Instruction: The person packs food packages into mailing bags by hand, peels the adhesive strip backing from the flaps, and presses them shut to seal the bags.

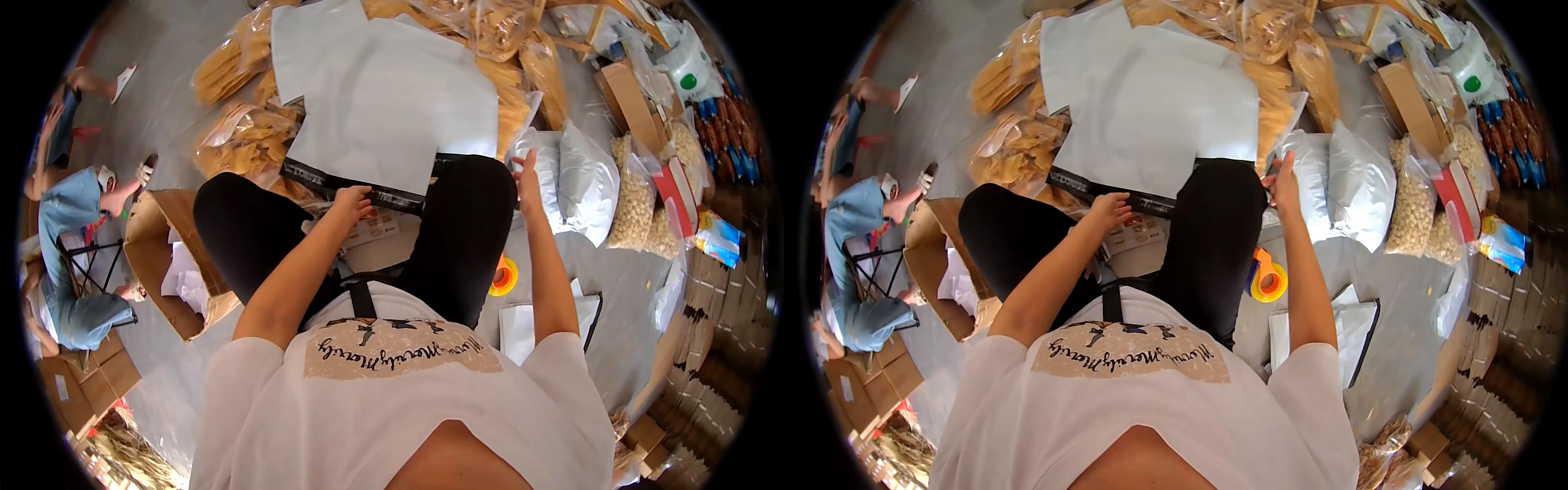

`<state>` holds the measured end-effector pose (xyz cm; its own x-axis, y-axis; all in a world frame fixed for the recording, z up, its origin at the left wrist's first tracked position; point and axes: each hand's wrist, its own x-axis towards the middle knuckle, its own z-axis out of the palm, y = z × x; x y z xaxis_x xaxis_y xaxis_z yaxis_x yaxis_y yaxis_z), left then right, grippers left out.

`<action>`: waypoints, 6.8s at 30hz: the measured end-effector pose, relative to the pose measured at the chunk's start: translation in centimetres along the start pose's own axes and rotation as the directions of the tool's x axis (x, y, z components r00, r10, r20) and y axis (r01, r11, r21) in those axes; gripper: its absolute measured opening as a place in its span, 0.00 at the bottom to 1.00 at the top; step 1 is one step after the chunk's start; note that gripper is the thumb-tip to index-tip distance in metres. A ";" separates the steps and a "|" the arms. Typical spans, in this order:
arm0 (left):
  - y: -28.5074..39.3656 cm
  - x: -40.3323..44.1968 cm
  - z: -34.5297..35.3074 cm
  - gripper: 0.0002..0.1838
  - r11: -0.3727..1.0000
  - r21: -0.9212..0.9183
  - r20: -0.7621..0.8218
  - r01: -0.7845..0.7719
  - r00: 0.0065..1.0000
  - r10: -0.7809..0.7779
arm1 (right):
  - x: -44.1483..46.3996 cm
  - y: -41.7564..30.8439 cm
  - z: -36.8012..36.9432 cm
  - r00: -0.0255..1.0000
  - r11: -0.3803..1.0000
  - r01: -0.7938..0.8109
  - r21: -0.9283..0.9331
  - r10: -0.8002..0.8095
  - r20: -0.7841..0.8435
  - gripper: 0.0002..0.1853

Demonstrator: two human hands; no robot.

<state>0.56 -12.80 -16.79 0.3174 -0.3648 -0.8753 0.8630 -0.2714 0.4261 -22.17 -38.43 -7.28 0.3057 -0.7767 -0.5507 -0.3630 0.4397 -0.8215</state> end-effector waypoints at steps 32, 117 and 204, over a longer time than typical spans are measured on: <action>11.8 -6.2 -0.2 0.14 0.803 -0.371 0.013 -0.466 0.862 0.506 | 7.4 -3.9 -0.1 0.805 0.258 0.097 -0.961 -0.589 -0.076 0.20; 18.5 -25.4 6.9 0.41 -0.108 0.003 0.714 -0.994 -0.073 0.697 | -19.8 -17.6 7.0 0.564 0.436 0.825 -0.359 -0.614 0.551 0.10; 27.4 -12.1 7.5 0.24 -0.618 0.394 0.822 -0.681 -0.041 0.569 | -8.4 -21.3 10.4 0.368 0.055 0.696 -0.716 -0.883 0.290 0.12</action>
<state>17.43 -22.51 7.22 0.1550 -0.8711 0.4660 -0.9040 0.0652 0.4226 -7.91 -36.55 13.32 0.6888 -0.5433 0.4800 -0.4370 -0.8394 -0.3231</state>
